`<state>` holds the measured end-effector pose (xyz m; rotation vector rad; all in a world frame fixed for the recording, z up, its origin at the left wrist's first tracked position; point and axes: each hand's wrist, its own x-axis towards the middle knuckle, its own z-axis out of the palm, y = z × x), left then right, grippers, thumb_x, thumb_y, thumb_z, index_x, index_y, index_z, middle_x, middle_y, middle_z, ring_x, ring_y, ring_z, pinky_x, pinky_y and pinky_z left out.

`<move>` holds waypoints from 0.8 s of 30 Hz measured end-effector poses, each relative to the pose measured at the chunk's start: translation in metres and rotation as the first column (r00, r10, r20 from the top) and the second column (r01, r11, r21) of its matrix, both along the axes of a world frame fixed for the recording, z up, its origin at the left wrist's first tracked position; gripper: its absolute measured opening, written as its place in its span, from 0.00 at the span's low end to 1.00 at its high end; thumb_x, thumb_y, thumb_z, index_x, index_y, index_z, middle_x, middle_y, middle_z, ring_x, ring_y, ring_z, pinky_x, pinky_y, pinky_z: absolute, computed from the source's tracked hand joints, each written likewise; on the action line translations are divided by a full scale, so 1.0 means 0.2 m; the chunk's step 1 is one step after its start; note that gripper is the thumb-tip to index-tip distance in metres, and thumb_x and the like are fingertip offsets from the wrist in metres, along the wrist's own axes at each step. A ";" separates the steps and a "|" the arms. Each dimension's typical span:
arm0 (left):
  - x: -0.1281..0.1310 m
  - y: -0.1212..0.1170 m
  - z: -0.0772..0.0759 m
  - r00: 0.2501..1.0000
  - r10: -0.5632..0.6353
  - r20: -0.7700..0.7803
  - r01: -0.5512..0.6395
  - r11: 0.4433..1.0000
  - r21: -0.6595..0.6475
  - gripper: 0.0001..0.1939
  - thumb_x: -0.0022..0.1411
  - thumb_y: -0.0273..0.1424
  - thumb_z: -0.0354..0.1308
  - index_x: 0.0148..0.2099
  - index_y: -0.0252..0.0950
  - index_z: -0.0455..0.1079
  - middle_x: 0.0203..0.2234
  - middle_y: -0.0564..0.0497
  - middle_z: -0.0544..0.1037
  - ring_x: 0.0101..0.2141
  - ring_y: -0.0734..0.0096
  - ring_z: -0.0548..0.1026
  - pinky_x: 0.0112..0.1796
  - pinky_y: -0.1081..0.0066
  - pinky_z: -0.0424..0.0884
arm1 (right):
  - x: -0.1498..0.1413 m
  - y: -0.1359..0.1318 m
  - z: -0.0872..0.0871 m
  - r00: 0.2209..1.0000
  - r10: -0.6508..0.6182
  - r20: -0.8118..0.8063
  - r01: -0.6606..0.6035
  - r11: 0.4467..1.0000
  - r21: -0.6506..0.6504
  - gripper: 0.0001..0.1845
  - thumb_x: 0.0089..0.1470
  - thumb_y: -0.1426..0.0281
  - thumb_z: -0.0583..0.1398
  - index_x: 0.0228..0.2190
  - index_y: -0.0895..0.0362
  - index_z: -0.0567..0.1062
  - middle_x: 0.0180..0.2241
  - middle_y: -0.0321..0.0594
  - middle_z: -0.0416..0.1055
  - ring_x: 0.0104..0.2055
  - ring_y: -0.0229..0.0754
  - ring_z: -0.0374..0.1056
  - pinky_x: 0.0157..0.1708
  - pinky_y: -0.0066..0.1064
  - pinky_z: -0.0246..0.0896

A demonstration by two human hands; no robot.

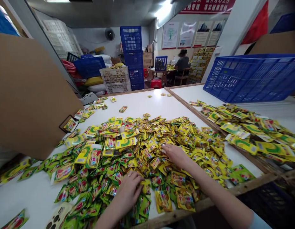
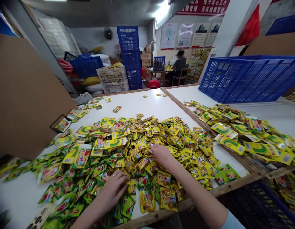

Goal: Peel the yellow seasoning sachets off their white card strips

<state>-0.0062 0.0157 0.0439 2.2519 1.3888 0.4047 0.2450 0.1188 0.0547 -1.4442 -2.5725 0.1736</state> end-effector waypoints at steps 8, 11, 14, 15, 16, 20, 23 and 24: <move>0.24 0.03 -0.20 0.996 -0.054 -0.070 0.068 0.976 0.207 0.10 0.59 0.30 0.51 0.43 0.37 0.66 0.42 0.44 0.71 0.44 0.55 0.67 0.43 0.56 0.66 | -0.05 -0.01 0.00 0.980 -0.100 -0.172 0.111 0.992 0.053 0.12 0.53 0.79 0.50 0.37 0.60 0.70 0.35 0.48 0.71 0.42 0.49 0.65 0.45 0.38 0.57; 0.24 0.07 -0.25 0.996 -0.063 -0.061 0.075 0.973 0.221 0.09 0.62 0.26 0.45 0.37 0.35 0.67 0.36 0.44 0.73 0.40 0.54 0.69 0.39 0.54 0.67 | -0.01 -0.04 0.07 0.931 -0.170 -0.325 0.209 0.973 0.092 0.13 0.56 0.77 0.46 0.36 0.61 0.69 0.38 0.51 0.69 0.44 0.49 0.63 0.46 0.41 0.56; 0.20 0.11 -0.22 0.998 -0.065 -0.024 0.069 0.973 0.220 0.11 0.63 0.24 0.42 0.35 0.35 0.66 0.34 0.44 0.72 0.38 0.57 0.69 0.40 0.56 0.66 | 0.03 -0.18 0.15 0.878 -0.162 -0.449 0.219 0.973 0.076 0.14 0.59 0.75 0.43 0.35 0.58 0.67 0.44 0.49 0.66 0.46 0.45 0.63 0.43 0.36 0.60; 0.18 0.12 -0.19 0.998 -0.069 0.003 0.067 0.976 0.206 0.11 0.64 0.25 0.41 0.35 0.35 0.65 0.35 0.45 0.72 0.38 0.60 0.69 0.40 0.59 0.66 | 0.02 -0.23 0.15 0.862 -0.137 -0.489 0.173 0.984 0.030 0.14 0.59 0.74 0.43 0.33 0.57 0.67 0.46 0.47 0.65 0.47 0.43 0.64 0.42 0.33 0.61; 0.16 0.12 -0.16 0.996 -0.074 0.055 0.064 0.984 0.166 0.11 0.64 0.26 0.40 0.36 0.35 0.63 0.35 0.46 0.71 0.37 0.64 0.69 0.39 0.63 0.67 | 0.01 -0.29 0.15 0.838 -0.110 -0.535 0.105 0.994 -0.040 0.12 0.59 0.73 0.45 0.31 0.56 0.67 0.47 0.46 0.65 0.48 0.42 0.63 0.42 0.31 0.61; 0.12 0.12 -0.01 0.917 -0.005 0.398 0.094 0.974 -0.206 0.10 0.65 0.34 0.42 0.36 0.38 0.61 0.30 0.52 0.69 0.33 0.71 0.67 0.36 0.72 0.65 | -0.10 -0.45 0.06 0.694 -0.143 -0.706 -0.119 0.944 -0.308 0.09 0.58 0.71 0.49 0.31 0.56 0.68 0.44 0.44 0.66 0.48 0.42 0.62 0.44 0.32 0.58; 0.13 0.11 0.03 0.823 0.137 0.551 0.136 0.894 -0.426 0.12 0.63 0.39 0.44 0.35 0.37 0.62 0.27 0.54 0.66 0.29 0.73 0.65 0.32 0.74 0.63 | -0.17 -0.49 -0.03 0.670 -0.235 -0.704 -0.039 0.936 -0.349 0.08 0.58 0.72 0.49 0.32 0.56 0.67 0.29 0.36 0.66 0.32 0.38 0.62 0.33 0.28 0.57; 0.14 0.11 0.03 0.783 0.193 0.592 0.159 0.858 -0.489 0.12 0.63 0.41 0.44 0.36 0.38 0.61 0.26 0.55 0.64 0.28 0.74 0.64 0.30 0.74 0.63 | -0.18 -0.49 -0.05 0.662 -0.254 -0.705 -0.006 0.939 -0.344 0.08 0.57 0.72 0.49 0.31 0.56 0.67 0.26 0.35 0.64 0.29 0.37 0.60 0.30 0.27 0.55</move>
